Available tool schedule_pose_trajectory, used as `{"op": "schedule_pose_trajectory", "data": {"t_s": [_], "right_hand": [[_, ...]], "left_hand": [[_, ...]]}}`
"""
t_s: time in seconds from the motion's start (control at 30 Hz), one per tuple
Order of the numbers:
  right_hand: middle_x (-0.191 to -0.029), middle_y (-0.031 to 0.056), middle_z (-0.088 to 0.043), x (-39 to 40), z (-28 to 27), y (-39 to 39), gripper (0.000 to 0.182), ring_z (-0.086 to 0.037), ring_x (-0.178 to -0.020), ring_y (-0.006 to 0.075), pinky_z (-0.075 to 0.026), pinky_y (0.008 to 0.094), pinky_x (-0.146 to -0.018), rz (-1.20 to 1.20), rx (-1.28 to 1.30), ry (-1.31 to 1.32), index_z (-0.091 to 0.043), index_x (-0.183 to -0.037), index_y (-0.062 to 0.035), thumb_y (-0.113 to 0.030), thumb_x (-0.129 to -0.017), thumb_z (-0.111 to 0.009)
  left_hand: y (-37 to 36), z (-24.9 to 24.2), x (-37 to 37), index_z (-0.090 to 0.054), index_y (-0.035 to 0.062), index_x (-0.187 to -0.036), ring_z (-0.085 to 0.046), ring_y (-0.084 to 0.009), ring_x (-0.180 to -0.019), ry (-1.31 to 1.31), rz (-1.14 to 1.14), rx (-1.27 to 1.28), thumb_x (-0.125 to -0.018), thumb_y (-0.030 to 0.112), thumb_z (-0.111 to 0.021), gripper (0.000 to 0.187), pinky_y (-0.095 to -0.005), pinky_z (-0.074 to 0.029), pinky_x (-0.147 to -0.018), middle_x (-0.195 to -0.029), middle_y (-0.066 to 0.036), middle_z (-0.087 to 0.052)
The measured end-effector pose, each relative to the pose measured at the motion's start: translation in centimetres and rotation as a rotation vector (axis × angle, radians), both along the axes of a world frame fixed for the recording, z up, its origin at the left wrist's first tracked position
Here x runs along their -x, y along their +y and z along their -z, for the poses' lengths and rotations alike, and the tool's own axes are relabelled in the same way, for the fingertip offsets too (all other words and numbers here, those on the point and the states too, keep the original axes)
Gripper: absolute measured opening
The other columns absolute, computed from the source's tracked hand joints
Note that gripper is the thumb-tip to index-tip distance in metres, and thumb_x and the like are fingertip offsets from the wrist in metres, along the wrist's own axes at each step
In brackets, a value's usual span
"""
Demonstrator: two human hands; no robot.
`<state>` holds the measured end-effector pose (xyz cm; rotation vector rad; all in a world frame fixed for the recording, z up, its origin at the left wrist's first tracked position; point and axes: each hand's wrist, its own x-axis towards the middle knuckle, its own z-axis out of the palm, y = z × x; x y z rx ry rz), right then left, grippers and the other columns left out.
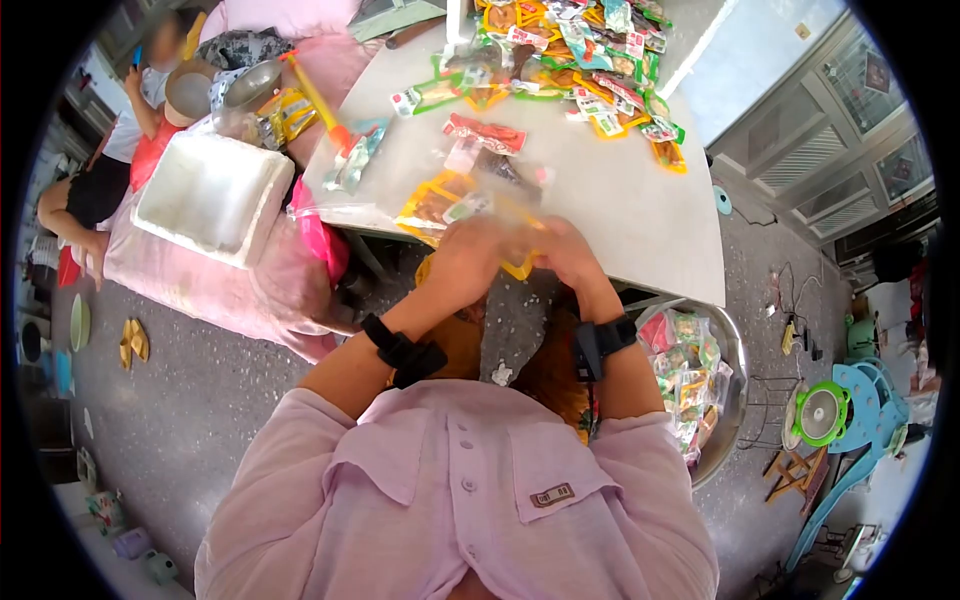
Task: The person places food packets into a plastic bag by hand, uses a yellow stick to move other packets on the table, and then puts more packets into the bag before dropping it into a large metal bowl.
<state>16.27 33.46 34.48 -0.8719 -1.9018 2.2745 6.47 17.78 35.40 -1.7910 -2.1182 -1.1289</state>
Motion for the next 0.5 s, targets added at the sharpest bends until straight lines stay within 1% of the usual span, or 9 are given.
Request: {"op": "schedule_pose_trajectory", "data": {"t_s": [0.1, 0.2, 0.3, 0.4, 0.5], "right_hand": [[-0.083, 0.0001, -0.054, 0.9, -1.1, -1.9, 0.023, -0.051, -0.073, 0.0085, -0.042, 0.0228, -0.058, 0.141, -0.048, 0.062, -0.053, -0.093, -0.008, -0.018, -0.073, -0.057], [-0.081, 0.0011, -0.056, 1.4, 0.1, -2.3, 0.021, -0.053, -0.074, 0.0109, -0.044, 0.0252, -0.058, 0.222, 0.135, 0.174, -0.053, -0.091, -0.0051, -0.014, -0.072, -0.057], [-0.079, 0.0032, -0.056, 1.0, 2.0, -1.9, 0.023, -0.055, -0.072, 0.0133, -0.045, 0.0256, -0.057, 0.28, -0.009, 0.093, -0.05, -0.093, -0.0014, -0.011, -0.073, -0.055], [-0.08, 0.0082, -0.055, 0.7, 2.6, -1.0, 0.028, -0.055, -0.071, 0.015, -0.045, 0.024, -0.054, 0.162, -1.028, 0.091, -0.046, -0.099, 0.0008, -0.009, -0.074, -0.053], [-0.081, 0.012, -0.054, 1.0, 1.1, -1.1, 0.036, -0.056, -0.07, 0.0169, -0.045, 0.0245, -0.052, 0.199, -0.439, -0.056, -0.04, -0.107, 0.0007, -0.009, -0.074, -0.053]], "left_hand": [[-0.2, -1.0, -0.7, -0.047, 0.0016, -0.079, -0.046, -0.0337, -0.098, 0.038, 0.007, 0.009, -0.067, 0.004, -0.051, 0.013, -0.0409, -0.035, -0.084, -0.097, -0.016, -0.052], [-0.1, -0.8, -0.4, -0.047, 0.0012, -0.079, -0.046, -0.0338, -0.098, 0.072, 0.006, -0.047, -0.067, 0.004, -0.051, 0.013, -0.0411, -0.035, -0.084, -0.097, -0.015, -0.052], [-0.5, -1.1, -0.5, -0.047, 0.001, -0.079, -0.047, -0.0336, -0.097, 0.059, 0.038, -0.053, -0.067, 0.004, -0.051, 0.013, -0.0407, -0.036, -0.084, -0.097, -0.015, -0.052], [-0.4, -0.1, -0.4, -0.047, 0.001, -0.079, -0.047, -0.0336, -0.097, 0.072, 0.017, -0.09, -0.067, 0.003, -0.052, 0.013, -0.0402, -0.036, -0.083, -0.097, -0.015, -0.052], [-0.5, -0.2, -0.3, -0.047, 0.0009, -0.078, -0.047, -0.0334, -0.097, 0.068, 0.02, -0.045, -0.067, 0.003, -0.052, 0.012, -0.04, -0.037, -0.083, -0.096, -0.015, -0.052]]}}
